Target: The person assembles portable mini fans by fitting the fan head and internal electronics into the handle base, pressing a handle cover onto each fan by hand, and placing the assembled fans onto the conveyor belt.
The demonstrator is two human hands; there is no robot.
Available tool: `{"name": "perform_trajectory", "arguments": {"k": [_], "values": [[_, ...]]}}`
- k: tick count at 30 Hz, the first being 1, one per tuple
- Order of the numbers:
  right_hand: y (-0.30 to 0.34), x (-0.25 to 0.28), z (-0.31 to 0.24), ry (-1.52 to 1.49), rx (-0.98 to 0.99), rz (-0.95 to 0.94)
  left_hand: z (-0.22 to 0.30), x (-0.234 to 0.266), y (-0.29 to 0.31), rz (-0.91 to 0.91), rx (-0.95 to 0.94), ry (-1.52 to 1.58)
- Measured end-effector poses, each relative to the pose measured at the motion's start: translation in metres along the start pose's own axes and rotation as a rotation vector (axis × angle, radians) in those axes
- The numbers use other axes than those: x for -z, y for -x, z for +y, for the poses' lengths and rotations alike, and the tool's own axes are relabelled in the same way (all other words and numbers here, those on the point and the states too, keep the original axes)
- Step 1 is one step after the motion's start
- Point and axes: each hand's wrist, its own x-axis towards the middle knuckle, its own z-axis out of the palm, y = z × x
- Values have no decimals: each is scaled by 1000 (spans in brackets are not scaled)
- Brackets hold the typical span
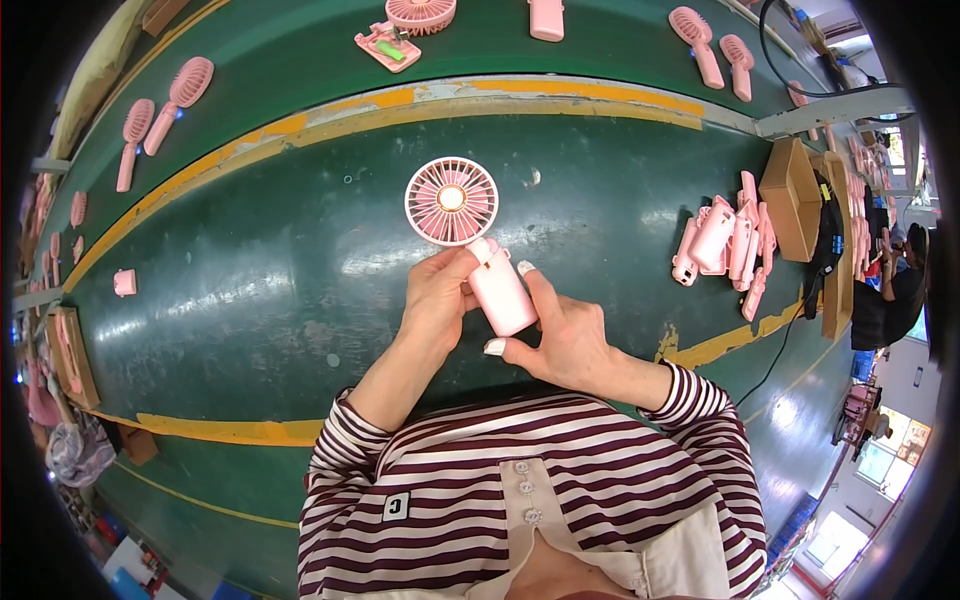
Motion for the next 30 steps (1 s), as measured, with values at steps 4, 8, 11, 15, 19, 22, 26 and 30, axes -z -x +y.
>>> {"name": "perform_trajectory", "arguments": {"k": [4,8,11,15,19,22,26,30], "values": [[-10,-1,8,-295,-299,-64,-5,4,-4,-42,-38,32],[-34,-1,5,-705,-455,-182,-9,6,-6,-203,-137,81],[-41,-10,-1,-982,-518,-165,-7,2,-2,-284,-151,79],[-44,-10,-5,-962,-546,-147,-9,5,-5,-304,-178,91],[-43,-11,-5,-881,-491,-111,-11,4,-5,-312,-204,144],[-43,-9,-5,-831,-492,-112,-12,3,-4,-318,-222,149],[-44,-6,-7,-810,-509,-124,-13,1,-4,-312,-243,131],[-44,-8,-6,-822,-518,-115,-15,-2,-4,-292,-276,128]]}}
